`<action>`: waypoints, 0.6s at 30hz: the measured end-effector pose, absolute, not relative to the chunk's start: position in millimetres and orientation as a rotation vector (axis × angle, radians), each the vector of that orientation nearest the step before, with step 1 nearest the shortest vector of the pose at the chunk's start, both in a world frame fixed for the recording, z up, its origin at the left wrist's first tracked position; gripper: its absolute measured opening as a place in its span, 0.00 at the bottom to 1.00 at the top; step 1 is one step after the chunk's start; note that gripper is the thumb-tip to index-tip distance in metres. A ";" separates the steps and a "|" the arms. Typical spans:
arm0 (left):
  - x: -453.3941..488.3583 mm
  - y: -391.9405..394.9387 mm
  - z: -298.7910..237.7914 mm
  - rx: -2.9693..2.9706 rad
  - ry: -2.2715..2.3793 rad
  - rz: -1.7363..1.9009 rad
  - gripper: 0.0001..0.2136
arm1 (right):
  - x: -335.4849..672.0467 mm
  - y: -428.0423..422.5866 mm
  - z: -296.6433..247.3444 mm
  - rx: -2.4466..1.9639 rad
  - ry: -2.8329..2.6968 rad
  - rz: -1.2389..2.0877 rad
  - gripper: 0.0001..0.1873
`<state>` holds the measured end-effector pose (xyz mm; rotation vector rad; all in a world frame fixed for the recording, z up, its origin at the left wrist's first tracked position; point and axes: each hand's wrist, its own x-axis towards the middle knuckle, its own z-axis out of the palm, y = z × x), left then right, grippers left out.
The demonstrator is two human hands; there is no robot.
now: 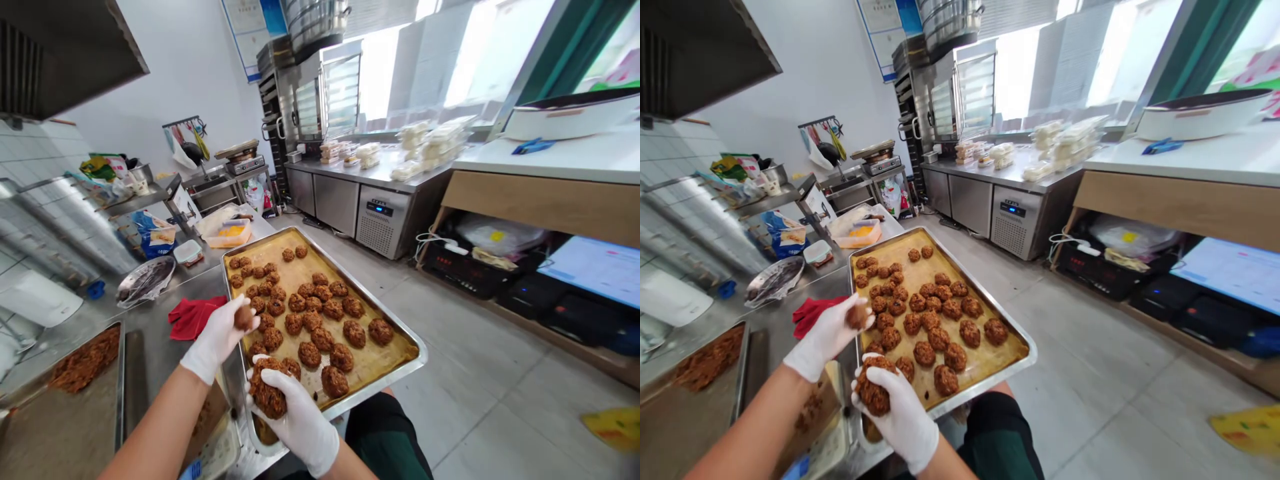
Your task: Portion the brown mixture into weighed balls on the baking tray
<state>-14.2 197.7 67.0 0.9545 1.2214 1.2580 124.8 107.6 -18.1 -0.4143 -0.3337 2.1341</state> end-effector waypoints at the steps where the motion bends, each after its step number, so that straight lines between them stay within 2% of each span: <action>1: -12.4 210.5 79.1 0.965 1.187 1.250 0.12 | 125.2 107.6 -17.3 -0.420 -0.338 2.127 0.13; 4: -9.7 228.0 110.5 0.991 1.160 1.222 0.14 | 125.0 107.6 -17.9 -0.439 -0.332 2.114 0.13; 8: -10.1 194.3 117.5 1.118 1.236 1.282 0.22 | 123.8 107.0 -23.1 -0.432 -0.302 2.123 0.16; 11: -28.5 143.7 93.1 1.238 1.421 1.276 0.19 | 125.1 106.5 -24.3 -0.385 -0.273 2.137 0.19; 15: -83.8 79.8 42.8 1.481 2.153 1.070 0.17 | 127.7 107.4 -21.8 -0.291 -0.209 2.170 0.20; 18: -122.3 41.4 5.8 1.578 2.387 0.910 0.17 | 126.2 110.2 -20.0 -0.318 -0.168 2.181 0.18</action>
